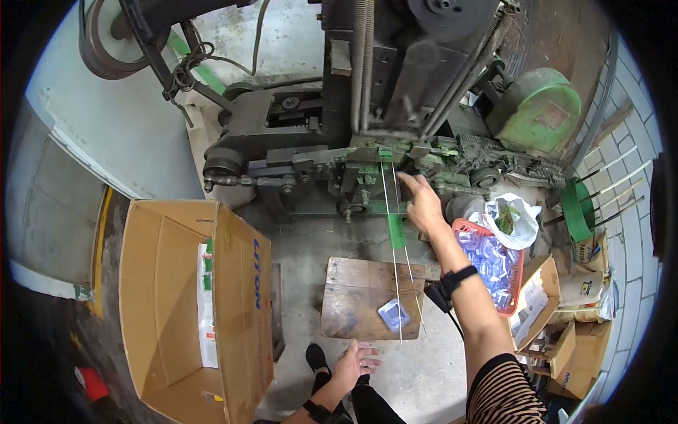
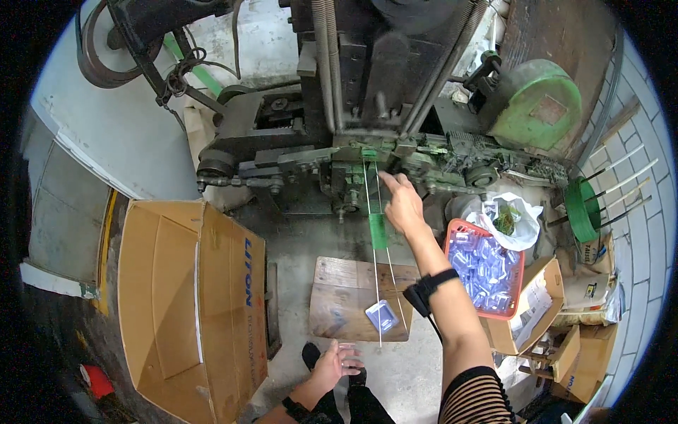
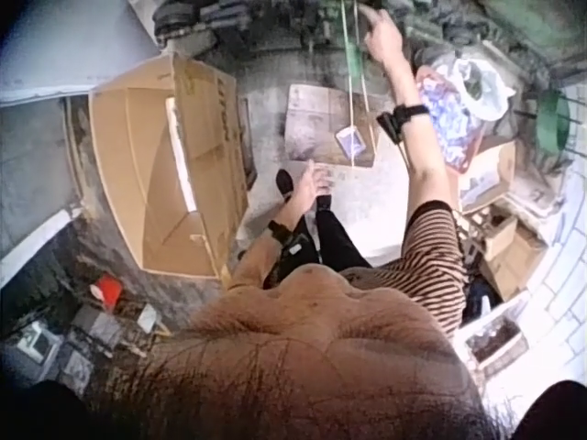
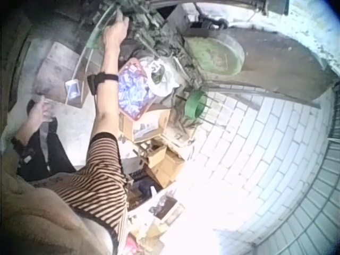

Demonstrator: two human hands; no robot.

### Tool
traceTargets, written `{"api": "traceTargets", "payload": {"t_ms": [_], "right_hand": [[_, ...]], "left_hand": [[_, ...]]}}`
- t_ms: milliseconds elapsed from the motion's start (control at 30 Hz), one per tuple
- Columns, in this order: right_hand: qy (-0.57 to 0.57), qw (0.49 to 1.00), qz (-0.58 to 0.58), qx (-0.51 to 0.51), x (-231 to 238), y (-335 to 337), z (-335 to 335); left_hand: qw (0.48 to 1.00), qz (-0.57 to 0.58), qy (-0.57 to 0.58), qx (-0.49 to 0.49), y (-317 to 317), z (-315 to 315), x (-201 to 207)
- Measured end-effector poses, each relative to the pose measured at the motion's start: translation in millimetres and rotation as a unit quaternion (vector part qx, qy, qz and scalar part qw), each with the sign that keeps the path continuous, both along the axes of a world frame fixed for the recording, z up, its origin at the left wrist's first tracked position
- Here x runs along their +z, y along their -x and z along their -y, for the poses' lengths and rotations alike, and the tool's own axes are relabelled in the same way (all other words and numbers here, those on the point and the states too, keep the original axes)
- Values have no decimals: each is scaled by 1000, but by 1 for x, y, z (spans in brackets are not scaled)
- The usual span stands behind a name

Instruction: Packaging industrial electronic components into carrier strips and placing them into a shipping box.

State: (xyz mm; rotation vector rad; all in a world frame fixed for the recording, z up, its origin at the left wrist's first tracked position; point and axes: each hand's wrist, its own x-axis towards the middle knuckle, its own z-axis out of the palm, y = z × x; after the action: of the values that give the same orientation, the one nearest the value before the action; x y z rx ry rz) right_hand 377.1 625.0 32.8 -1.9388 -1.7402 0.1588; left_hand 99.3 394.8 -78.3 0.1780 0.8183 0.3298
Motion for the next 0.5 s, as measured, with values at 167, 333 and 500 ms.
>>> {"api": "traceTargets", "payload": {"t_ms": [167,333,500], "right_hand": [[90,995,22,-47,-24,-14,-41],[123,990,67,3,1,-4,-16],[21,997,-67,16,-14,-11,22]], "left_hand": [[999,32,14,6,-27,12,-4],[998,54,19,30,-33,20,-8],[1000,10,7,9,-43,24,-2]]}}
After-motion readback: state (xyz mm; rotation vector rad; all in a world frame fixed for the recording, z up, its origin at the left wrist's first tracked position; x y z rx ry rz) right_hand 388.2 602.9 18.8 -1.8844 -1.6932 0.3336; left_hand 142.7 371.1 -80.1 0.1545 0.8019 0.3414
